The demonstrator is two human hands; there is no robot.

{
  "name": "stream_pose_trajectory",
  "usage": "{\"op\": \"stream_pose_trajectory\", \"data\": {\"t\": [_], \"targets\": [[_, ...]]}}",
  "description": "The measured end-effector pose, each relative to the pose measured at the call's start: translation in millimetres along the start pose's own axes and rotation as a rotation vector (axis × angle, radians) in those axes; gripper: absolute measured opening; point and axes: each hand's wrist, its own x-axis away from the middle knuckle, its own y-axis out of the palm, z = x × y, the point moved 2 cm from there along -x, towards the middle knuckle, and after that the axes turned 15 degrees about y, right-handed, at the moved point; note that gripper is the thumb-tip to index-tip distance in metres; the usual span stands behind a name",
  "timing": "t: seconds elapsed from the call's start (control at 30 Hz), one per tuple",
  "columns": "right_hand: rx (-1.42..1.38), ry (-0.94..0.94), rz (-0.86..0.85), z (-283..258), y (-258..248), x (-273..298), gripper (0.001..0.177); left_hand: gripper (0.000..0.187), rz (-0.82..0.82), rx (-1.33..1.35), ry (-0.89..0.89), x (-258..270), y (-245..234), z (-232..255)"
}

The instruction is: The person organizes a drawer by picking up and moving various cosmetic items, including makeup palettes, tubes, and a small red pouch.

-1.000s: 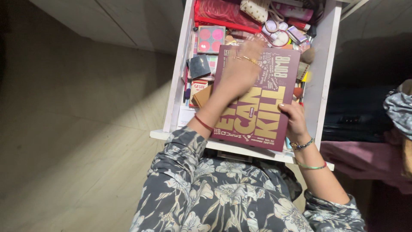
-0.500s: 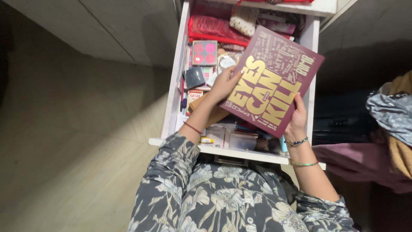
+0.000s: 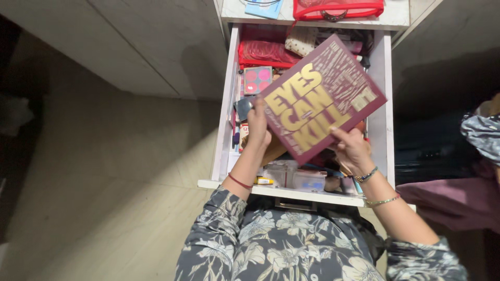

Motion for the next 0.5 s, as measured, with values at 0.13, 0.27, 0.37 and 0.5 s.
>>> {"op": "stream_pose_trajectory", "data": {"t": [0.13,0.27,0.37,0.5], "targets": [[0.057,-0.029,-0.073,-20,28,-34,0.039,0.047,0.122,0.259,-0.074,0,2,-2],[0.063,-0.103,-0.044,-60,54,-106,0.029,0.036,-0.12,0.088,-0.135,19,4,-31],[-0.135,-0.181,-0.124,-90,81,-183,0.035,0.03,-0.225,-0.033,-0.196,28,2,-47],[-0.376,-0.212,-0.114,-113,85,-319,0.029,0.024,-0.221,-0.106,-0.267,38,-6,-71]]}}
